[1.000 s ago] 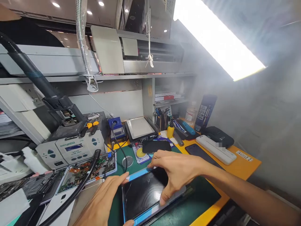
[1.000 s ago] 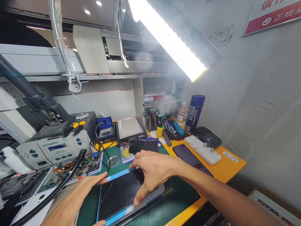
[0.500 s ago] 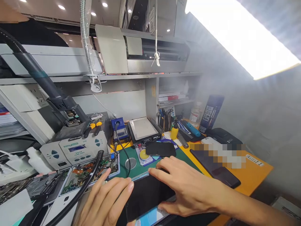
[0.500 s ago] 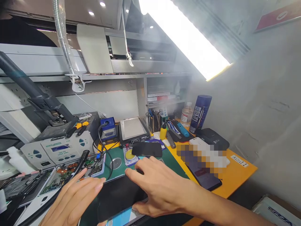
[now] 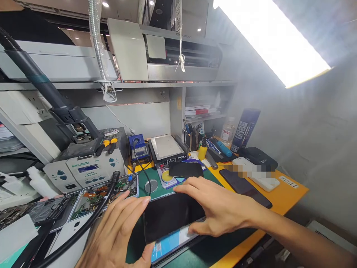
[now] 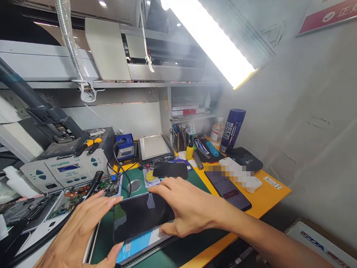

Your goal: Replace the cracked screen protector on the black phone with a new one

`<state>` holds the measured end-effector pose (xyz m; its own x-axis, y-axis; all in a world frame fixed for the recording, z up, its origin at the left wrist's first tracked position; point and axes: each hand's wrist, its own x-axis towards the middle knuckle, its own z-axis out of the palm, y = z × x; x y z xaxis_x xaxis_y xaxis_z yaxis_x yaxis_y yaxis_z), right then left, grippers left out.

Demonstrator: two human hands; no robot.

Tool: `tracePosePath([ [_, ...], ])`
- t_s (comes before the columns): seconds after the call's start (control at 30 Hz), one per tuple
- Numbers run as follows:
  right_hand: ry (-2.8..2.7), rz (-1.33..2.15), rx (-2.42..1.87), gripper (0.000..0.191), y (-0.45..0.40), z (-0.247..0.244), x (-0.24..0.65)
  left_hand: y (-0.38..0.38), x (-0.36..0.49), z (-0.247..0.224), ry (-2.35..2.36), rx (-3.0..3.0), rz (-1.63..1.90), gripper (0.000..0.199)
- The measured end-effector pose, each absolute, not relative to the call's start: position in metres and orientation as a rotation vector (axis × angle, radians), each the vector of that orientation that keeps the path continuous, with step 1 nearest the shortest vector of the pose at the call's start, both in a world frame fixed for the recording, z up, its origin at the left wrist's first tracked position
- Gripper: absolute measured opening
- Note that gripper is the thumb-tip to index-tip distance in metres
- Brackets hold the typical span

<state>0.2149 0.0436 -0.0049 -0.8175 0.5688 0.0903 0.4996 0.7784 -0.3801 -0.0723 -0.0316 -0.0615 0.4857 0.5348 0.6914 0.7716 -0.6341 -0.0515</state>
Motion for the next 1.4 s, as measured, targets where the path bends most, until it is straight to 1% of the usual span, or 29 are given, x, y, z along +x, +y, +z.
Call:
tracePosePath([
  [0.1, -2.699, 0.744, -0.839, 0.07, 0.05, 0.002, 0.218, -0.029, -0.077, -0.063, -1.12, -2.409, -0.909, 0.073],
  [0.27, -2.631, 1.003, -0.779, 0.058, 0.066, 0.013, 0.219, -0.027, -0.078, -0.064, -1.147, -2.439, -0.898, 0.075],
  [0.4, -2.58, 1.285, -0.757, 0.044, 0.082, 0.017, 0.216, -0.027, -0.078, -0.065, -1.21, -2.46, -0.907, 0.08],
  [0.57, -2.492, 1.464, -0.722, 0.041, 0.093, 0.015, 0.214, -0.03, -0.077, -0.063, -1.218, -2.469, -0.908, 0.079],
  [0.8, -2.357, 1.551, -0.668, 0.037, 0.098, 0.003, 0.211, -0.034, -0.077, -0.059, -1.233, -2.48, -0.928, 0.08],
  [0.97, -2.314, 1.479, -0.655, 0.033, 0.096, -0.003, 0.207, -0.033, -0.08, -0.061, -1.273, -2.487, -0.947, 0.082],
  [1.13, -2.218, 1.419, -0.661, 0.036, 0.091, -0.01, 0.201, -0.033, -0.08, -0.062, -1.352, -2.503, -0.991, 0.083],
  [1.2, -2.101, 1.469, -0.738, 0.04, 0.091, -0.015, 0.196, -0.035, -0.08, -0.062, -1.459, -2.532, -1.074, 0.085],
  [1.27, -1.966, 1.546, -0.831, 0.048, 0.091, -0.018, 0.191, -0.036, -0.081, -0.062, -1.599, -2.577, -1.267, 0.085],
  [1.33, -1.886, 1.631, -0.898, 0.059, 0.09, -0.019, 0.184, -0.035, -0.079, -0.062, -1.733, -2.583, -1.618, 0.08],
  [1.4, -1.769, 1.773, -0.986, 0.064, 0.088, -0.017, 0.178, -0.032, -0.075, -0.061, -1.829, -2.534, -2.062, 0.072],
])
